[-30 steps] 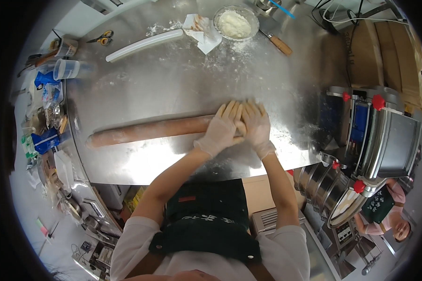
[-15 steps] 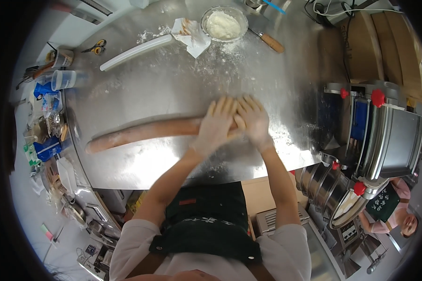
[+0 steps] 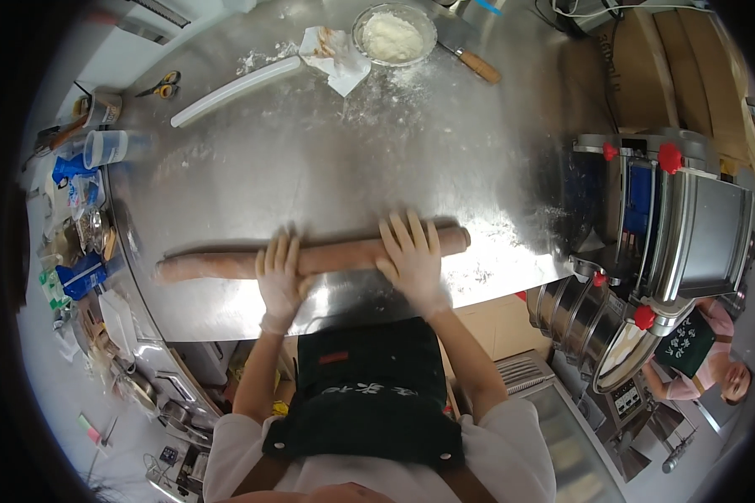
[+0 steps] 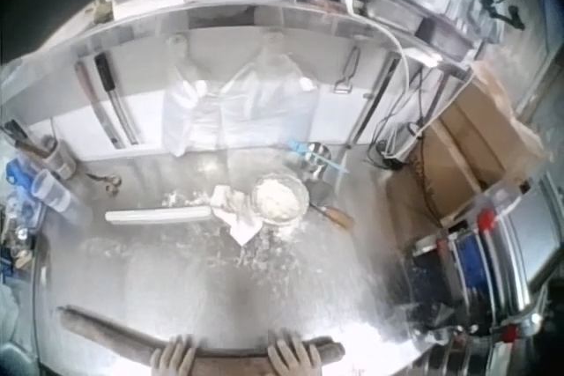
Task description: The person rolls a long piece of dough on a metal table, applying pressure with both hands to lengthen it. They then pinch a seam along the length of the dough, sprinkle flour on the surface, and continue rolling the dough into a thin cylinder.
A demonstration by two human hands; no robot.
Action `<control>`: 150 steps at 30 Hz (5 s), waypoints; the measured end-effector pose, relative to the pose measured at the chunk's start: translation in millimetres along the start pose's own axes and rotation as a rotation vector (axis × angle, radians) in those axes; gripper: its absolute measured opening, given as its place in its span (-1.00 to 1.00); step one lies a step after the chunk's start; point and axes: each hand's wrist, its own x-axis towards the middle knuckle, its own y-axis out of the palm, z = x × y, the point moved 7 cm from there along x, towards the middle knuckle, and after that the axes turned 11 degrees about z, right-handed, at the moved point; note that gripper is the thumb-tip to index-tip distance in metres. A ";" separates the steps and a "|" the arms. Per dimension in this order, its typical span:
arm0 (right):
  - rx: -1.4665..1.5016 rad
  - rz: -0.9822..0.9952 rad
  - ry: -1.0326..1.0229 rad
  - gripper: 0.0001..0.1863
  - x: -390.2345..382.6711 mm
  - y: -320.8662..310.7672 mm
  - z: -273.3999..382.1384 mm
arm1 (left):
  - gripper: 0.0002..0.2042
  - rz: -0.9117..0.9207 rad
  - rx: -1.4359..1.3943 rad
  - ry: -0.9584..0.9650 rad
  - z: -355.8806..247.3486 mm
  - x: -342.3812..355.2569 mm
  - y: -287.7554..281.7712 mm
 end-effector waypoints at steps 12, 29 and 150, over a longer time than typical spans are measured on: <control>-0.100 -0.143 0.122 -0.43 97.6 -60.5 -49.8 | -0.44 -0.082 0.006 -0.184 41.4 91.6 -39.8; -0.223 -0.260 0.179 -0.46 137.4 -43.0 -55.0 | -0.34 -0.134 -0.037 -0.193 21.0 155.0 -33.8; 0.003 -0.037 -0.054 -0.41 166.4 110.9 429.5 | -0.39 -0.166 -0.130 -0.070 309.5 -98.6 -35.3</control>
